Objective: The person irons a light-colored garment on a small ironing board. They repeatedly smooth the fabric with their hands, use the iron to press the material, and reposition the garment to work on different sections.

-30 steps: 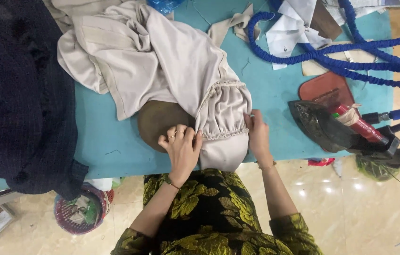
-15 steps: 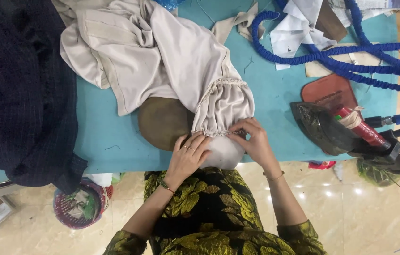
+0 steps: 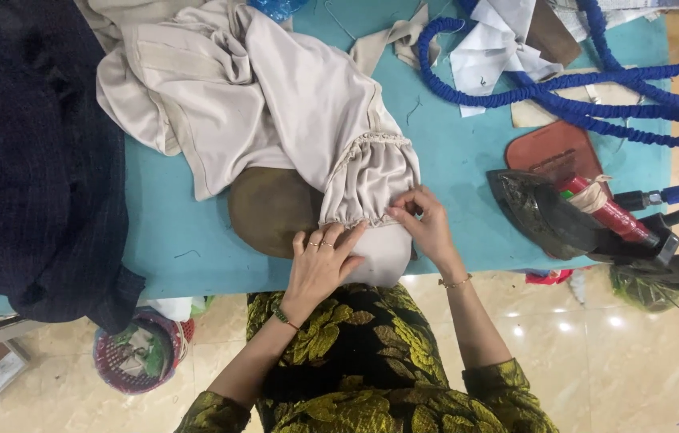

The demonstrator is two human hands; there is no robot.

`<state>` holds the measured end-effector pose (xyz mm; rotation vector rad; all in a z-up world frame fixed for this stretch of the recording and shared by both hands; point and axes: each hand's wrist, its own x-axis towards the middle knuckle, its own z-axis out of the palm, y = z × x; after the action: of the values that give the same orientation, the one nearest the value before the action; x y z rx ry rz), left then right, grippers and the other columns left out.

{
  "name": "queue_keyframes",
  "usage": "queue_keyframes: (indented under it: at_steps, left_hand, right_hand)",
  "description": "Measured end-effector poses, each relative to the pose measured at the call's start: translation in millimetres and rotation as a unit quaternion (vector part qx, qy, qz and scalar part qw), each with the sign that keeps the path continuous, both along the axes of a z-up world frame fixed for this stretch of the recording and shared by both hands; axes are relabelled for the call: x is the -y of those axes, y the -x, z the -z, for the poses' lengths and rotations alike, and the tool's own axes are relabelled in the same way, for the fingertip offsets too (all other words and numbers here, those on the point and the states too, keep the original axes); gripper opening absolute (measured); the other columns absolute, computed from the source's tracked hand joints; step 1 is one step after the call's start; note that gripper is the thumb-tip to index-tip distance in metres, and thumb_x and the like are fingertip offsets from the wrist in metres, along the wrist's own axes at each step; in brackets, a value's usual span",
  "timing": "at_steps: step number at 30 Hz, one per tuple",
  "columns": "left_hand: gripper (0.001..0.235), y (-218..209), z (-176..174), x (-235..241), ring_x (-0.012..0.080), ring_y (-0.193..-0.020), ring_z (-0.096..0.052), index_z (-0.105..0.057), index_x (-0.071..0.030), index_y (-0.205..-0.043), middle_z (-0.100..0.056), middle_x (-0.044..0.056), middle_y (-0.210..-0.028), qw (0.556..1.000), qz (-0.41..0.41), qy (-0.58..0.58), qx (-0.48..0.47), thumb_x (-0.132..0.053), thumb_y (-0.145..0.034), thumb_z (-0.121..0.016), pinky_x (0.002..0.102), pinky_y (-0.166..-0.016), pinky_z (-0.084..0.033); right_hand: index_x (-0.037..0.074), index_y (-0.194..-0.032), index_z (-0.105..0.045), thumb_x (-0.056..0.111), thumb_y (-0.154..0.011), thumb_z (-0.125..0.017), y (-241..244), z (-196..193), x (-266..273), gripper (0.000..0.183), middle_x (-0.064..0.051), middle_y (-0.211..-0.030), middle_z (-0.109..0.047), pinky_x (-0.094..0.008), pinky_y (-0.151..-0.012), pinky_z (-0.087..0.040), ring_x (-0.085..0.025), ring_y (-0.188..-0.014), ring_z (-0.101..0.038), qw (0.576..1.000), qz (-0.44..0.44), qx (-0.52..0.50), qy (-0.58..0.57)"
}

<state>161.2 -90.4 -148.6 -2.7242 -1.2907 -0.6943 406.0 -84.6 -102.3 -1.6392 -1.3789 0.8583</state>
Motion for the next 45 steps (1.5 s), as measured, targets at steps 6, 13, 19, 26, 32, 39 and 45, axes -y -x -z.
queue_keyframes:
  at_steps: [6,13,19,26,32,39,45]
  left_hand:
    - [0.058,-2.0,-0.5,0.8,0.0203,-0.112,-0.055,-0.046,-0.040,-0.152,-0.055,0.000,-0.124,1.000,-0.002,-0.010,-0.017,-0.064,-0.100,-0.037,0.050,-0.097,-0.036]
    - [0.059,-17.9,-1.6,13.2,0.0192,-0.126,-0.051,-0.048,-0.031,-0.152,-0.052,0.000,-0.141,0.996,0.073,-0.041,-0.008,-0.060,-0.102,-0.040,0.048,-0.099,-0.034]
    - [0.062,-26.9,1.0,11.2,0.0164,-0.129,-0.048,-0.043,-0.028,-0.156,-0.045,-0.005,-0.156,0.995,0.068,-0.067,-0.023,-0.060,-0.103,-0.036,0.044,-0.098,-0.035]
    - [0.063,-35.2,-12.4,5.9,0.0153,-0.119,-0.051,-0.045,-0.027,-0.154,-0.049,-0.006,-0.151,0.999,0.039,-0.014,-0.014,-0.062,-0.102,-0.037,0.043,-0.096,-0.035]
    - [0.063,-31.6,-51.6,0.9,0.0144,-0.116,-0.052,-0.048,-0.024,-0.153,-0.055,-0.009,-0.146,0.996,0.042,0.008,-0.074,-0.061,-0.103,-0.044,0.036,-0.095,-0.035]
    - [0.065,-30.7,-51.7,-0.2,0.0153,-0.115,-0.050,-0.046,-0.024,-0.155,-0.055,-0.010,-0.145,0.996,0.040,-0.010,-0.075,-0.062,-0.102,-0.048,0.037,-0.092,-0.038]
    - [0.062,-32.6,-47.5,0.3,0.0153,-0.115,-0.047,-0.051,-0.025,-0.151,-0.053,-0.012,-0.143,0.998,0.035,-0.003,-0.061,-0.063,-0.102,-0.047,0.038,-0.091,-0.036]
  right_hand:
    - [0.009,-0.101,-0.073,0.018,-0.091,-0.079,-2.2,19.6,9.2,0.016,-0.005,-0.080,-0.053,-0.032,-0.078,-0.046,-0.018,-0.076,-0.053,0.996,0.020,-0.058,-0.067]
    - [0.008,-0.109,-0.070,0.018,-0.097,-0.072,5.2,11.7,11.2,0.015,-0.002,-0.079,-0.050,-0.030,-0.079,-0.044,-0.013,-0.078,-0.049,0.991,0.044,-0.113,-0.056]
    - [0.009,-0.111,-0.071,0.019,-0.096,-0.073,0.9,12.1,17.3,0.018,-0.004,-0.082,-0.059,-0.030,-0.079,-0.046,-0.014,-0.079,-0.054,0.993,0.047,-0.094,-0.059]
    - [-0.001,-0.123,-0.067,0.028,-0.094,-0.091,-141.1,-20.2,70.8,0.048,-0.023,-0.111,-0.061,-0.050,-0.097,-0.040,-0.039,-0.106,-0.057,0.829,0.175,0.515,-0.128]
    - [0.010,-0.147,-0.059,0.048,-0.097,-0.066,-216.0,-118.2,69.8,0.063,-0.017,-0.058,-0.061,-0.041,-0.045,-0.042,-0.032,-0.048,-0.059,0.862,0.035,0.480,0.161]
    - [0.004,-0.137,-0.055,0.033,-0.089,-0.071,-230.0,-93.4,68.0,0.059,-0.011,-0.093,-0.073,-0.037,-0.052,-0.057,-0.024,-0.072,-0.072,0.897,-0.079,0.424,0.099]
    - [0.005,-0.129,-0.054,0.048,-0.096,-0.049,-146.6,-120.2,84.8,0.054,0.000,-0.052,-0.064,-0.019,-0.024,-0.026,-0.005,-0.026,-0.039,0.908,-0.133,0.393,0.061]
